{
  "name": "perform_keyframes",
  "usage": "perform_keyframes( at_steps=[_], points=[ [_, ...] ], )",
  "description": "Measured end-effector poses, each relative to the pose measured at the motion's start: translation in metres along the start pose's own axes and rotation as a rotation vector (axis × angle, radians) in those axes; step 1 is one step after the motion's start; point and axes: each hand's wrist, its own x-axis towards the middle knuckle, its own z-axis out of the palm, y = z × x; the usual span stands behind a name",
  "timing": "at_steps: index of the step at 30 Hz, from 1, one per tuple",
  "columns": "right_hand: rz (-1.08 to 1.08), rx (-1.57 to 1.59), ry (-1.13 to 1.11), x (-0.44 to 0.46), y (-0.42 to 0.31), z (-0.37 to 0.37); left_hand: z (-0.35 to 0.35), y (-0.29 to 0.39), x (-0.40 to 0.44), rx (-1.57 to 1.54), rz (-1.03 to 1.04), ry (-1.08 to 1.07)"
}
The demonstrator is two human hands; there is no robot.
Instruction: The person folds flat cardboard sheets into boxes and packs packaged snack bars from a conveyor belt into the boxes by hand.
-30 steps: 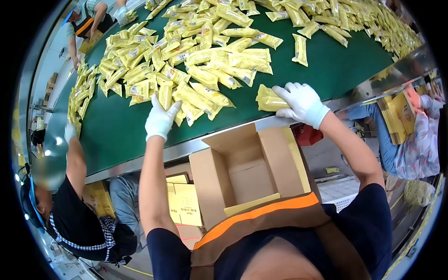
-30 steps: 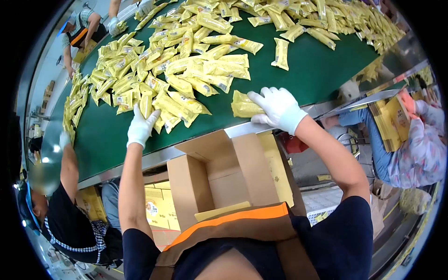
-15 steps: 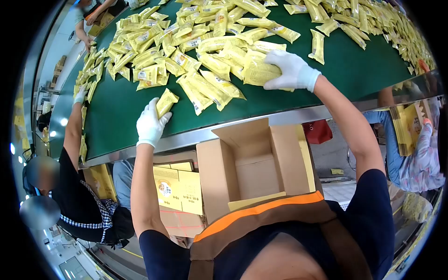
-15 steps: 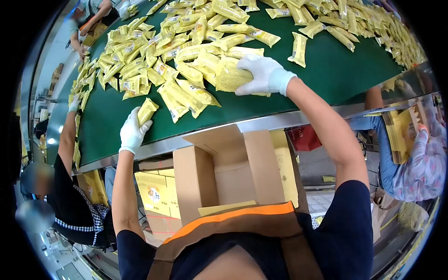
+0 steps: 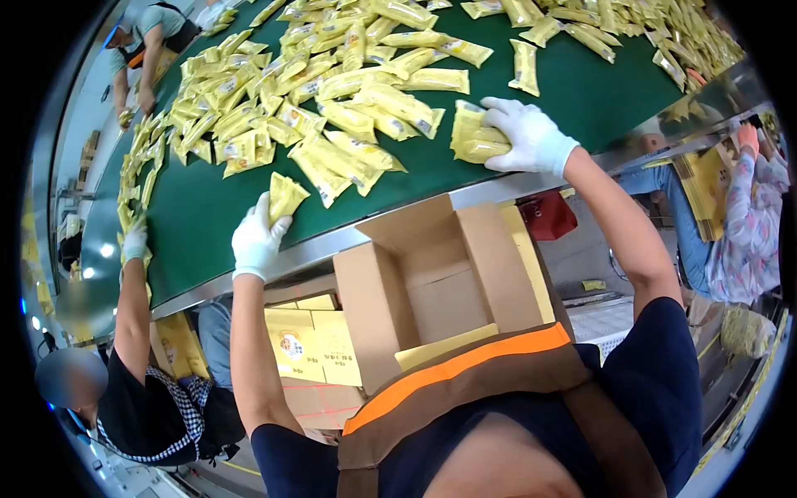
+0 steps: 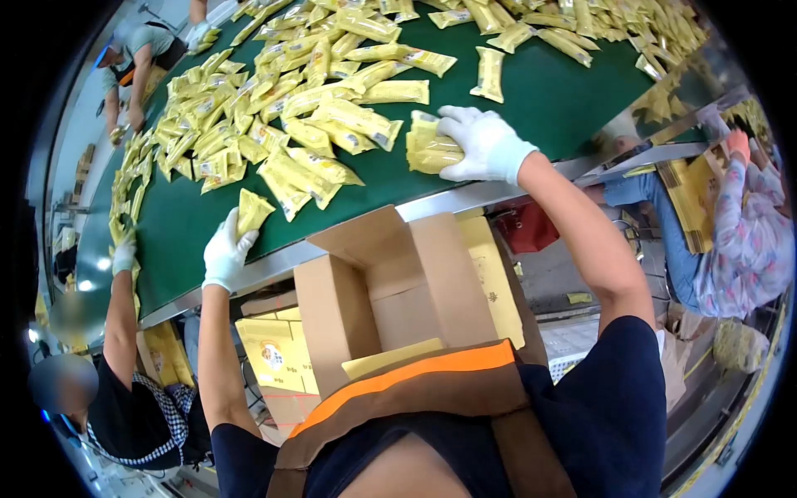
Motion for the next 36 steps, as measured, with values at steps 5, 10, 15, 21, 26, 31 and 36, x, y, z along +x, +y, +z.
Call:
perform_keyframes(
  at_steps=[5,10,15,21,26,31,36],
  points=[
    [-0.007,-0.055,-0.04,0.001,-0.011,-0.014,-0.041,0.06,0.003,-0.576,0.006,0.171],
    [0.245,0.07,-0.012,-0.014,-0.007,-0.013,-0.027,0.131,0.05,-0.236,0.495,-0.042],
    [0.49,0.086,-0.339,-0.012,0.016,-0.027,-0.044,0.121,0.038,0.11,0.487,-0.204],
    [0.348,1.178,-0.302,0.061,-0.016,-0.041,-0.049,0.067,0.024,-0.217,0.291,-0.139],
    [0.286,0.926,-0.381,0.146,-0.042,0.038,-0.051,0.072,0.033,0.1,0.268,-0.436],
    [0.249,0.297,-0.381,0.13,-0.078,0.016,-0.035,0.067,0.008,0.147,0.44,-0.087],
    [0.084,-0.079,-0.218,0.051,-0.036,-0.017,-0.037,0.077,-0.013,0.146,0.294,-0.068]
  ],
)
